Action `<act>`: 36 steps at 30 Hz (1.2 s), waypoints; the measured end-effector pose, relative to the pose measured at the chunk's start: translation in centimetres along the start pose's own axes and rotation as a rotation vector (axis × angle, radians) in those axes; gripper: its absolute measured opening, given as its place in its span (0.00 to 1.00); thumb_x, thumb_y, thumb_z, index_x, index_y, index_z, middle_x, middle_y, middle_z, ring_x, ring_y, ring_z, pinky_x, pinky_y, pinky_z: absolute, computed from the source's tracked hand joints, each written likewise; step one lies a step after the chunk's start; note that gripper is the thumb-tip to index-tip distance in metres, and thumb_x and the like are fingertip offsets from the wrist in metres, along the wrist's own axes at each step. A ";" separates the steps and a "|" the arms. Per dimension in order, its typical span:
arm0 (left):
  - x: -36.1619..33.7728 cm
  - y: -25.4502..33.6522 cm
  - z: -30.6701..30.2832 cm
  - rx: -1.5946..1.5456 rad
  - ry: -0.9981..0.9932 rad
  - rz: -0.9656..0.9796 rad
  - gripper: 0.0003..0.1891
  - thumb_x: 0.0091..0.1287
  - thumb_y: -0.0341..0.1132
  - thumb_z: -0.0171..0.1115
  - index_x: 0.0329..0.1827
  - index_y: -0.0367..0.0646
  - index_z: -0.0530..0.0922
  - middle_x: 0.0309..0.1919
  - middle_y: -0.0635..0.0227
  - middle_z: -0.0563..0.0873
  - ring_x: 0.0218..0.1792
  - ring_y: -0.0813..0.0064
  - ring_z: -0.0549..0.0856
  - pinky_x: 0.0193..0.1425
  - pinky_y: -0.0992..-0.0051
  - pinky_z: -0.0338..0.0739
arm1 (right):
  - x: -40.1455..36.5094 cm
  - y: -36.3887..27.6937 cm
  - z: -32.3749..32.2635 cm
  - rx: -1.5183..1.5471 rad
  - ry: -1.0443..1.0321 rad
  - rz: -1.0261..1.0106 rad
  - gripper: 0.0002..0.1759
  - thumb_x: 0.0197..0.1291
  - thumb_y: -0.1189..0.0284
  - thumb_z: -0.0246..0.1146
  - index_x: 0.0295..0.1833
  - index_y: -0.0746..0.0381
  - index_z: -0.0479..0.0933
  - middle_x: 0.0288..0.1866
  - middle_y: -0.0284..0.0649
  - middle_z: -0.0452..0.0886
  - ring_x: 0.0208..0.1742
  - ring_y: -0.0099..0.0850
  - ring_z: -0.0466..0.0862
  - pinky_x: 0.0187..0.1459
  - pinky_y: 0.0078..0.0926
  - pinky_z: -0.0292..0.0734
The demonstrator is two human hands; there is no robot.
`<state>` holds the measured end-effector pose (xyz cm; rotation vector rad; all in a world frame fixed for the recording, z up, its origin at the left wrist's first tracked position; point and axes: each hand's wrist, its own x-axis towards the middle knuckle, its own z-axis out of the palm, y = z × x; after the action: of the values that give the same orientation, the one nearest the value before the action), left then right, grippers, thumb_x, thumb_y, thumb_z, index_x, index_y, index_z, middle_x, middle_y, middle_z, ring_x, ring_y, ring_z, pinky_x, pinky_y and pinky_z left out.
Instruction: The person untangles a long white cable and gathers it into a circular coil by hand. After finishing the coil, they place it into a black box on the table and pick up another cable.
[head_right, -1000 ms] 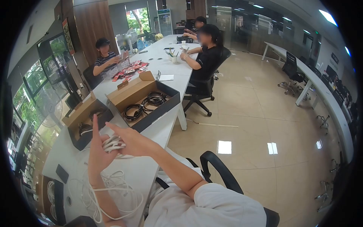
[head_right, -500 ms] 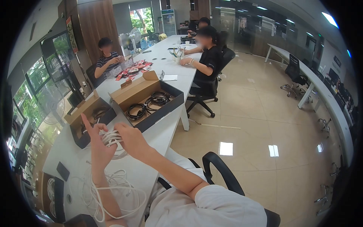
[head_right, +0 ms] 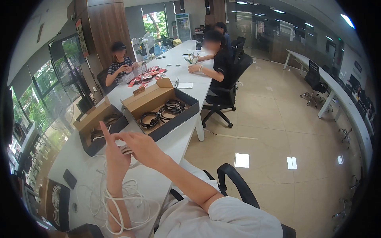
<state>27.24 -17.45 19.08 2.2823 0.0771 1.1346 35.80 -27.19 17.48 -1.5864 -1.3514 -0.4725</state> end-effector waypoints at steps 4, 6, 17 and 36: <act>-0.1 0.3 0.3 0.080 -0.015 -0.007 0.53 0.52 0.17 0.62 0.78 0.42 0.39 0.38 0.58 0.81 0.34 0.58 0.84 0.35 0.67 0.77 | -0.4 0.8 0.1 0.073 -0.059 0.062 0.32 0.46 0.86 0.64 0.58 0.57 0.65 0.41 0.43 0.80 0.42 0.46 0.82 0.43 0.40 0.77; -0.3 -0.1 0.9 0.099 0.000 0.016 0.51 0.53 0.18 0.62 0.78 0.42 0.41 0.40 0.57 0.81 0.33 0.56 0.84 0.33 0.66 0.77 | -0.5 1.2 0.1 0.130 -0.086 0.083 0.34 0.46 0.86 0.64 0.59 0.57 0.63 0.41 0.44 0.80 0.42 0.48 0.82 0.41 0.40 0.77; -0.2 -1.0 1.7 0.362 0.008 0.233 0.41 0.52 0.17 0.57 0.74 0.43 0.58 0.54 0.56 0.75 0.40 0.51 0.82 0.35 0.61 0.77 | 0.0 4.3 2.2 0.251 0.020 0.180 0.30 0.48 0.85 0.61 0.60 0.58 0.68 0.35 0.47 0.82 0.37 0.46 0.83 0.38 0.36 0.76; -3.4 -8.1 0.7 0.107 -0.519 0.412 0.13 0.50 0.27 0.64 0.41 0.44 0.81 0.27 0.66 0.84 0.25 0.65 0.83 0.29 0.67 0.78 | 9.9 3.9 -3.6 1.100 -0.022 0.592 0.06 0.68 0.71 0.58 0.45 0.62 0.75 0.27 0.30 0.77 0.15 0.12 0.63 0.18 0.16 0.64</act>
<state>27.18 -12.06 12.08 2.6918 -0.5674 0.6919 43.44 -24.65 25.31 -0.9432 -0.8104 0.5809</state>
